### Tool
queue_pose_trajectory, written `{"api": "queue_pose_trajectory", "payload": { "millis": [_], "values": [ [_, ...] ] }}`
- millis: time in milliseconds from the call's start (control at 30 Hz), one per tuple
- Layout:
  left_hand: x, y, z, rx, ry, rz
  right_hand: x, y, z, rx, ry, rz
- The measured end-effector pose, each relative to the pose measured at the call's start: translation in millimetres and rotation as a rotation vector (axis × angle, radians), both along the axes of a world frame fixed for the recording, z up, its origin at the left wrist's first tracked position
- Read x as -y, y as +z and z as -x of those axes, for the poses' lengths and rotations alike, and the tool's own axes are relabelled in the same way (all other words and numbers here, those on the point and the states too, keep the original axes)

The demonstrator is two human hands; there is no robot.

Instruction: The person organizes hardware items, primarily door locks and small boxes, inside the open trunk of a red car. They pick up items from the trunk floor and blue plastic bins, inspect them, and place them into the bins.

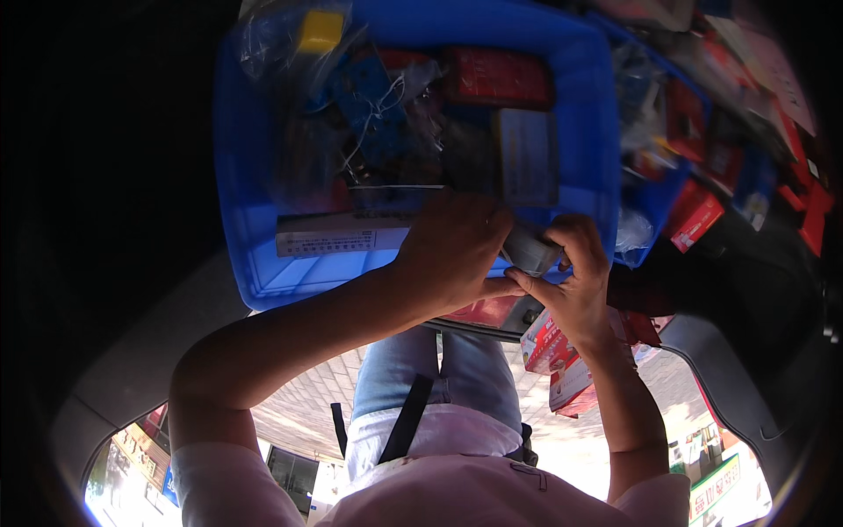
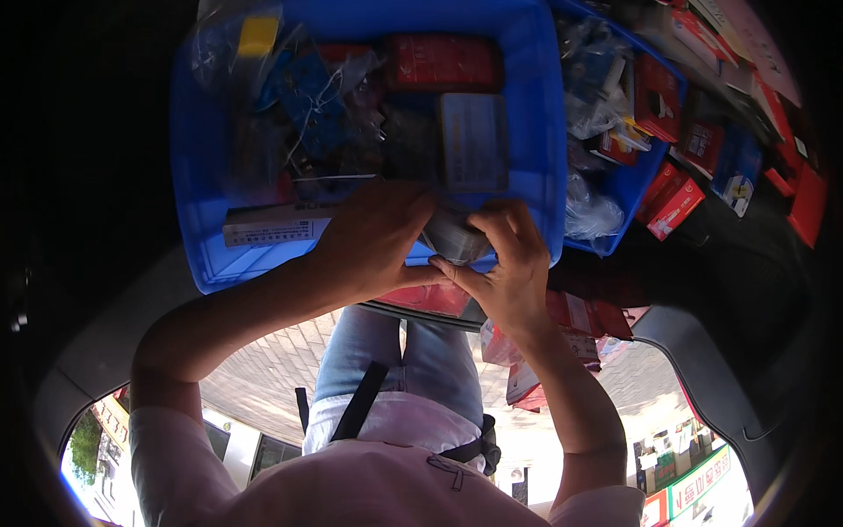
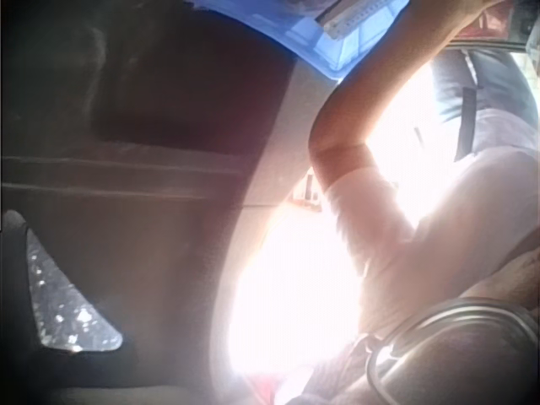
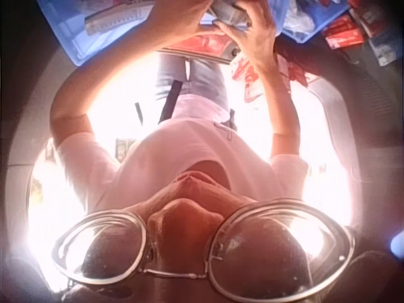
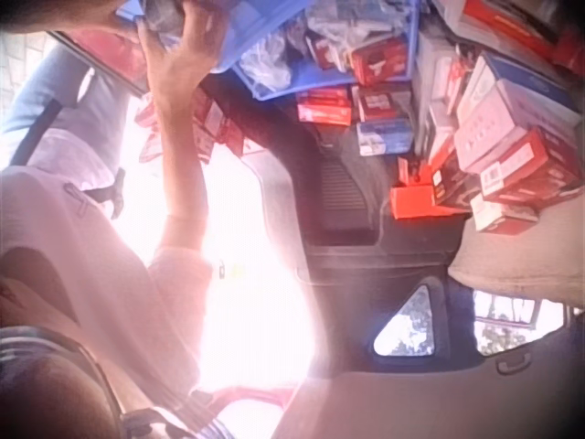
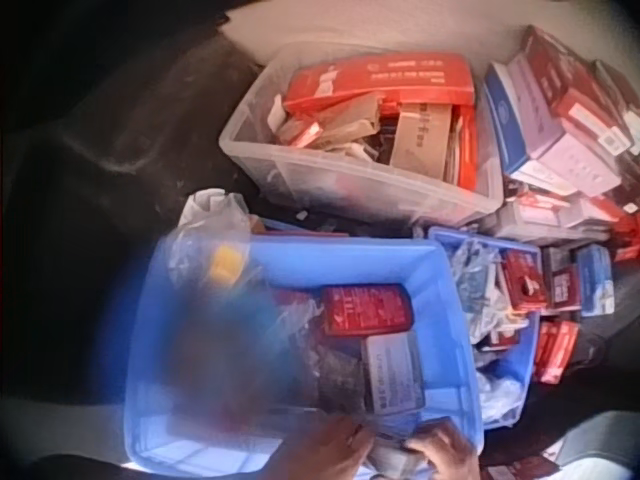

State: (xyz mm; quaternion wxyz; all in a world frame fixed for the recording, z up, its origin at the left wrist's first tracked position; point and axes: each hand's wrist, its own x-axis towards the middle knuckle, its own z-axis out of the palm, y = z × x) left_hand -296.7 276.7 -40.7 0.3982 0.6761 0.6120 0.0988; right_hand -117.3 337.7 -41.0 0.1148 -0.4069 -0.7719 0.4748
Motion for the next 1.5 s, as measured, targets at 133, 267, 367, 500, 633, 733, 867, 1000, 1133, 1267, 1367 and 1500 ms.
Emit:
{"api": "queue_pose_trajectory", "payload": {
  "millis": [133,267,367,500,633,733,867,1000,1133,1267,1367,1500],
  "values": [
    [-12,4,8,-0.012,0.101,-0.266,-15,21,9,-0.033,-0.118,0.034],
    [-4,23,32,0.088,0.162,-0.371,-63,43,8,-0.302,0.116,0.294],
    [35,45,55,0.433,0.783,-0.167,-90,26,18,-0.099,0.122,0.241],
    [90,56,119,0.752,1.331,-0.239,-64,-56,38,0.308,0.804,-0.478],
    [134,73,131,1.338,1.308,-0.311,-48,-79,72,0.581,1.128,-0.708],
    [138,77,126,1.496,1.136,-0.374,-60,-92,79,0.534,1.236,-0.782],
    [162,82,119,1.263,1.198,-0.405,-68,-108,88,0.485,1.219,-0.456],
    [178,97,109,1.226,1.445,-0.450,-64,-80,111,0.676,1.266,-0.493],
    [195,101,113,1.314,1.296,-0.450,-70,-86,93,0.634,1.256,-0.769],
    [229,90,123,1.405,1.212,-0.342,-68,-35,89,0.652,1.284,-0.838],
    [221,108,99,1.460,1.393,-0.257,-74,-4,56,0.430,1.100,-0.809],
    [234,109,90,1.751,1.151,-0.180,-52,68,11,0.354,0.518,-0.501]
  ]
}}
